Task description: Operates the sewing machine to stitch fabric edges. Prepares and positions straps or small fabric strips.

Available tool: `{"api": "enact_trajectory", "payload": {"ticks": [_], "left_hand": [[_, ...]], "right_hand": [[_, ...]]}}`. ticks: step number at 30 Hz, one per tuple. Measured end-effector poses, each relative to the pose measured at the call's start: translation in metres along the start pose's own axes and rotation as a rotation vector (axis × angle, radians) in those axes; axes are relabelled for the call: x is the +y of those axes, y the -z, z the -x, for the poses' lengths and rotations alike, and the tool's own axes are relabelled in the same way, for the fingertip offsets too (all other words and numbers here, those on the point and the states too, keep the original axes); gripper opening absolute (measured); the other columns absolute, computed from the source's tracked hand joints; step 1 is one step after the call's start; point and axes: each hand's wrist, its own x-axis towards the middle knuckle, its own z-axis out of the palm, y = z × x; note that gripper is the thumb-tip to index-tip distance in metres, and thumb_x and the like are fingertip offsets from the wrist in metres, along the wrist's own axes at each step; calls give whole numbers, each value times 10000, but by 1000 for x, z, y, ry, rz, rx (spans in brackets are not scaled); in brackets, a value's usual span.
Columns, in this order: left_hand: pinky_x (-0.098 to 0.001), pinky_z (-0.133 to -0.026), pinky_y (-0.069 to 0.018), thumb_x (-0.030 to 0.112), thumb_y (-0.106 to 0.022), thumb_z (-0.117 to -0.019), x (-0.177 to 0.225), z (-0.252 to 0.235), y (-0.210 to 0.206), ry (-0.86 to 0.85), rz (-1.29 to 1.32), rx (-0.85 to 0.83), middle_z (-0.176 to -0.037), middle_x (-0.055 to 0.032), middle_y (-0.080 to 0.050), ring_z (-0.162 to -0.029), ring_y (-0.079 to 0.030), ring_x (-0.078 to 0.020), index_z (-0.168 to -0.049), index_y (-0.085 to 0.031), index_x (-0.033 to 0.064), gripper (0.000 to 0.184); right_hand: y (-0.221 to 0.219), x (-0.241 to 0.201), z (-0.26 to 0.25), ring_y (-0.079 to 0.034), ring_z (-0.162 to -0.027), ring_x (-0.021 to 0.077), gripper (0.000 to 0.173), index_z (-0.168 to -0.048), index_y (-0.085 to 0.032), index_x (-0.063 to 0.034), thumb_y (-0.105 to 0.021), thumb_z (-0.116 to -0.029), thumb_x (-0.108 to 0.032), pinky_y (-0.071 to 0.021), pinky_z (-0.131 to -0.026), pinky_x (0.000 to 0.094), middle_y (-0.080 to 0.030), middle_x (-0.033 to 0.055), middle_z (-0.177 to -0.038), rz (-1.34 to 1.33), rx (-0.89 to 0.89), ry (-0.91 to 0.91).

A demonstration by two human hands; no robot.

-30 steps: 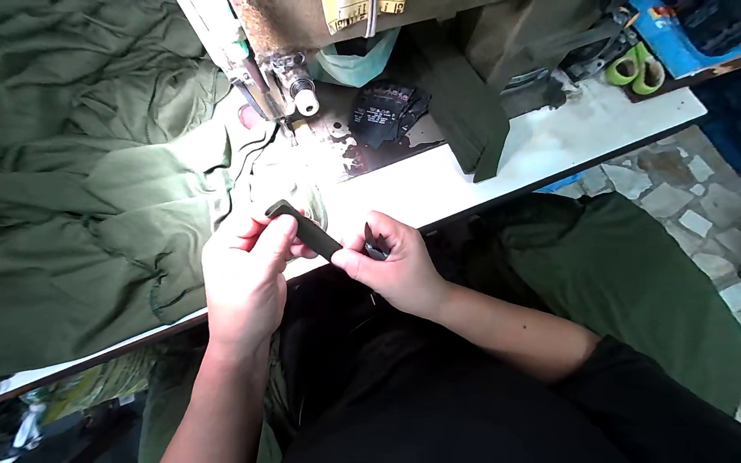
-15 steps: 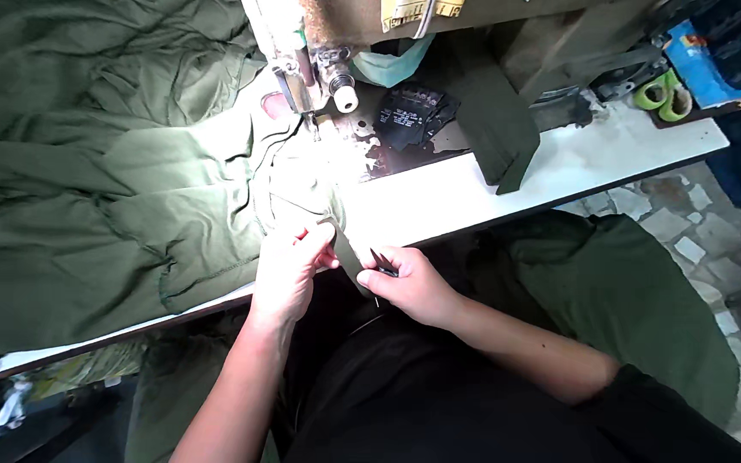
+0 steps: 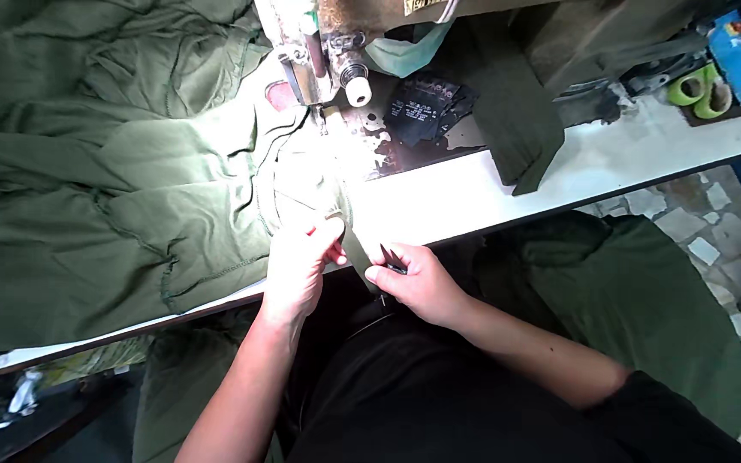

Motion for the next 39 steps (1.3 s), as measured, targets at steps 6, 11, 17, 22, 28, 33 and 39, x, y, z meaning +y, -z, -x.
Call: {"api": "enact_trajectory", "payload": {"ticks": [6,11,17,22,28,33,39], "left_hand": [[-179,-552,-564,0,-556,-921,23,-8,18,-41,-274,-159,-669,69,-677,-562,-646,-26,-853,-634,163,193],[-190,-574,-581,20,-614,-913,27,-8,17,-67,-305,-203,-706,55,-697,-595,-665,-39,-867,-688,146,153],[-188,-576,-575,11,-585,-952,19,-8,20,-39,-271,-194,-676,54,-694,-577,-656,-35,-797,-696,139,229],[-197,-601,-596,17,-577,-913,43,-16,40,-21,-413,-378,-697,42,-711,-606,-685,-51,-812,-700,126,192],[-358,-838,-532,189,-547,-1007,61,-71,35,-438,-1097,-287,-988,-58,-729,-924,-674,-121,-1008,-742,34,249],[-609,-948,-510,85,-553,-998,27,-76,32,-612,-1445,-345,-1277,-236,-653,-1150,-648,-425,-980,-712,-35,200],[-614,-958,-484,106,-519,-1003,0,-81,26,-737,-1425,-268,-1258,-229,-662,-1183,-630,-422,-1004,-715,-5,225]], "right_hand": [[2,-3,0,-457,-555,-69,132,-820,-657,-54,-617,-946,-63,-379,-533,100,-539,-78,-649,45,-8,8],[1,-4,-1,-463,-564,-70,130,-816,-659,-58,-618,-940,-65,-381,-537,99,-544,-78,-655,46,1,36],[2,-1,0,-468,-576,-74,131,-816,-650,-65,-607,-940,-69,-384,-546,99,-548,-82,-665,55,-23,38],[7,-9,-4,-452,-578,-85,153,-817,-651,-66,-594,-956,-90,-368,-549,95,-538,-94,-666,81,-88,29],[14,-25,-55,-506,-596,101,188,-835,-650,-26,-596,-989,-119,-428,-547,286,-531,27,-665,489,-62,261],[14,-34,-65,-600,-686,186,185,-917,-676,-15,-601,-1026,-144,-512,-624,375,-605,87,-749,658,-173,127],[15,-37,-66,-591,-714,174,139,-921,-687,-21,-614,-1002,-108,-499,-641,355,-607,83,-777,676,-209,120]]}}
